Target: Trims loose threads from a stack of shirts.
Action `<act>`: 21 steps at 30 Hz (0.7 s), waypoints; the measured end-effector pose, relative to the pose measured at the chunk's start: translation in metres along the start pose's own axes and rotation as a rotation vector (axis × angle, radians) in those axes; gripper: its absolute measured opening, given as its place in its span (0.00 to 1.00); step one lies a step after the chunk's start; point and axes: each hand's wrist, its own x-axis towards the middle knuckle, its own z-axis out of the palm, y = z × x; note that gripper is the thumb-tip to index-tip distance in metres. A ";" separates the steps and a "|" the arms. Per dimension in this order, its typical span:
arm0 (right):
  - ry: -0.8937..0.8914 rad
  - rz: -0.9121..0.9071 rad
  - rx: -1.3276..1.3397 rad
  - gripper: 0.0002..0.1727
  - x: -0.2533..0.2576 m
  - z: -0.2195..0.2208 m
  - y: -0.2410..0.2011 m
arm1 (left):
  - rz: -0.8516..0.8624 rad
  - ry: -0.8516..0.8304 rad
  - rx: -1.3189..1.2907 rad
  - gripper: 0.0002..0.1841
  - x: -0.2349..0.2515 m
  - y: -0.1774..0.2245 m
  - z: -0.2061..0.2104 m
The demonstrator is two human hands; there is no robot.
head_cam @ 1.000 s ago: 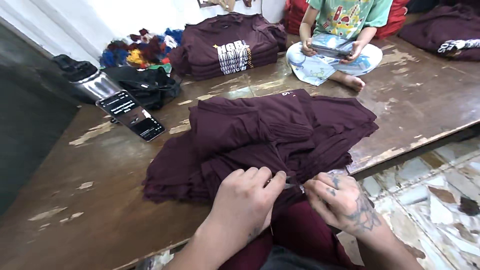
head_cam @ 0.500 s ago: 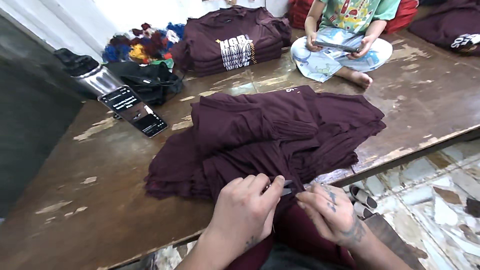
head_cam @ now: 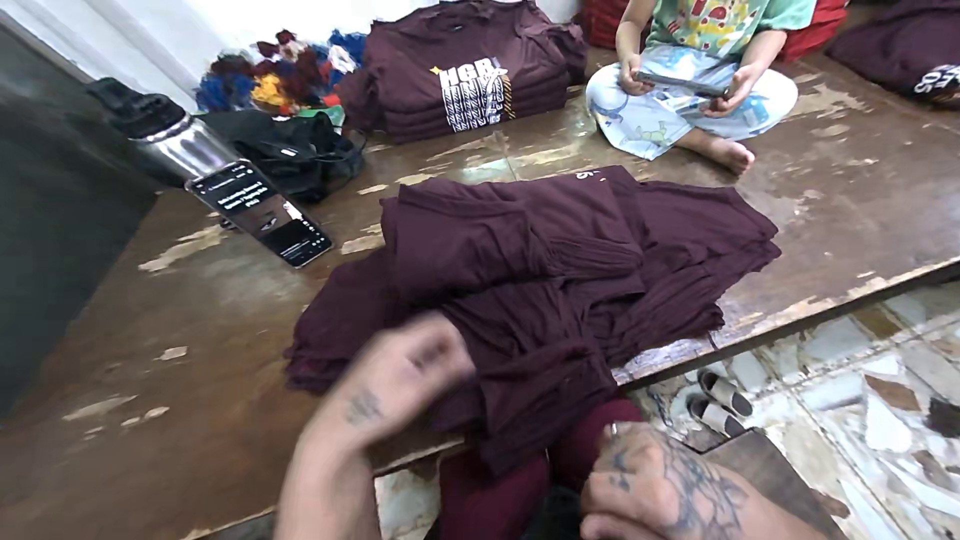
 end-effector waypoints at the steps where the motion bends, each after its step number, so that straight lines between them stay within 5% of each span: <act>1: 0.063 -0.020 -0.030 0.22 0.002 0.001 0.002 | -0.047 0.361 -0.163 0.09 0.002 -0.005 -0.003; 2: 0.111 -0.031 -0.051 0.22 0.005 0.003 0.003 | -0.064 0.618 -0.298 0.06 0.010 -0.003 -0.002; 3: 0.130 -0.038 -0.062 0.16 0.006 0.004 0.003 | -0.067 0.691 -0.354 0.06 0.014 0.005 0.003; 4: 0.139 -0.044 -0.061 0.11 0.008 0.002 0.003 | -0.075 0.582 -0.286 0.11 0.011 0.014 0.011; 6: 0.146 -0.055 -0.005 0.13 0.008 -0.005 0.001 | -0.108 0.022 0.037 0.29 0.004 0.034 0.025; 8: 0.160 -0.058 -0.002 0.23 0.004 -0.011 0.005 | -0.081 -0.449 0.222 0.23 0.011 0.037 0.022; 9: 0.169 -0.046 -0.037 0.25 0.002 -0.012 0.008 | -0.002 -0.403 0.222 0.16 0.007 0.028 0.014; 11: 0.193 -0.006 -0.127 0.22 -0.003 -0.012 0.014 | 0.014 0.190 -0.006 0.04 -0.007 0.006 -0.010; 13: 0.215 0.007 -0.147 0.18 -0.004 -0.015 0.018 | -0.002 0.935 -0.386 0.06 0.002 0.001 -0.018; 14: 0.236 0.006 -0.134 0.21 -0.004 -0.017 0.020 | 0.032 1.095 -0.474 0.07 0.010 0.010 -0.017; 15: 0.267 0.006 -0.139 0.26 -0.003 -0.020 0.022 | 0.085 1.047 -0.467 0.06 0.009 0.019 -0.007; 18: 0.338 0.077 -0.186 0.16 0.000 -0.033 0.024 | 0.108 0.271 -0.005 0.25 -0.015 0.031 0.023; 20: 0.372 0.117 -0.204 0.11 0.000 -0.036 0.024 | 0.036 -0.129 0.079 0.20 -0.018 0.020 0.030; 21: 0.391 0.114 -0.186 0.13 0.001 -0.036 0.023 | 0.041 -0.155 0.058 0.14 -0.020 0.011 0.033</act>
